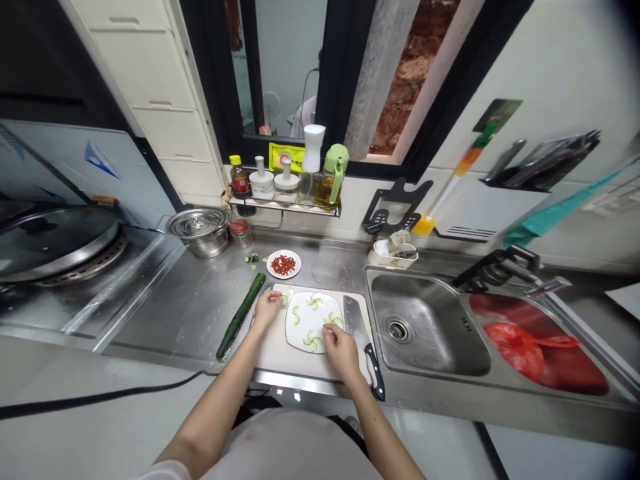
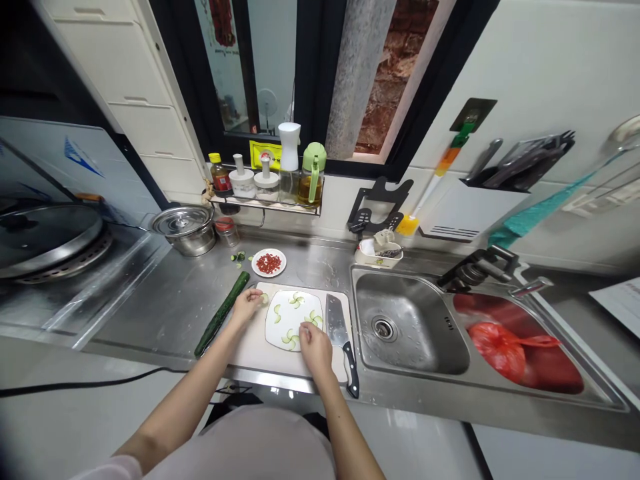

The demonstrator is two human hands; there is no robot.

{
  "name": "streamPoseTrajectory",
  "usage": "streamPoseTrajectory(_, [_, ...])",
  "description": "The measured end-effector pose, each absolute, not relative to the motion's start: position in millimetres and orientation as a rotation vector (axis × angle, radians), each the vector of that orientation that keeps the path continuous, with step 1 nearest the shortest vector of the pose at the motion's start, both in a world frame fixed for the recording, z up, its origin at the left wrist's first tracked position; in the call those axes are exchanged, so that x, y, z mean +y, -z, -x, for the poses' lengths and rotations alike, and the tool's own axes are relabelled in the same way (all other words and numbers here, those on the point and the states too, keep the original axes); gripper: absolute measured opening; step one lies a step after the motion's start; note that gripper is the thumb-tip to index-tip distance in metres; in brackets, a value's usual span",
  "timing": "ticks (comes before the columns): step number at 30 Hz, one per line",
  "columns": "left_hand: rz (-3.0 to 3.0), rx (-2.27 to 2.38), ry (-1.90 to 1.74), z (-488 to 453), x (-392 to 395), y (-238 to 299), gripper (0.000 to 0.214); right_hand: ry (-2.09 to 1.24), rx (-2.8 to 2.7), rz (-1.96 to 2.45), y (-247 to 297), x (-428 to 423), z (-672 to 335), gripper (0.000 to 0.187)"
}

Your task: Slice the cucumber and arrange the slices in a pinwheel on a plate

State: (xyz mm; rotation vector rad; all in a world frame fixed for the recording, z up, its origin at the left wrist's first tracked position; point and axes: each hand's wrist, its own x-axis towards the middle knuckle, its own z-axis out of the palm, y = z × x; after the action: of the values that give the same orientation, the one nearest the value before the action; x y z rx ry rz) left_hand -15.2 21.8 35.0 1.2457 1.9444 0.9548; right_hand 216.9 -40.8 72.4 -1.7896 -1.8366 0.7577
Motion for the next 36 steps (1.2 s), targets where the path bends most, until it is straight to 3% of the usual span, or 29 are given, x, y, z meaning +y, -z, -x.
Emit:
streamPoseTrajectory(4, [-1.012, 1.454, -1.259, 9.9, 16.1, -57.4, 0.037, -0.798, -1.748, 1.643, -89.9, -17.3, -204.6, 0.038])
streamPoseTrajectory(12, [-1.018, 1.157, -1.186, -3.8, 4.9, -106.3, 0.041, -1.082, -1.68, 1.301, -126.9, 14.9, -176.6, 0.031])
streamPoseTrajectory(19, [-1.062, 1.141, -1.173, -9.6, 2.0, -119.6, 0.042, -1.151, -1.647, 1.176, -129.9, 17.3, -169.2, 0.023])
streamPoseTrajectory(36, [-1.419, 1.349, -1.198, -9.9, 0.4, -116.4, 0.021, -1.252, -1.524, 1.18, -123.9, 23.0, -167.8, 0.016])
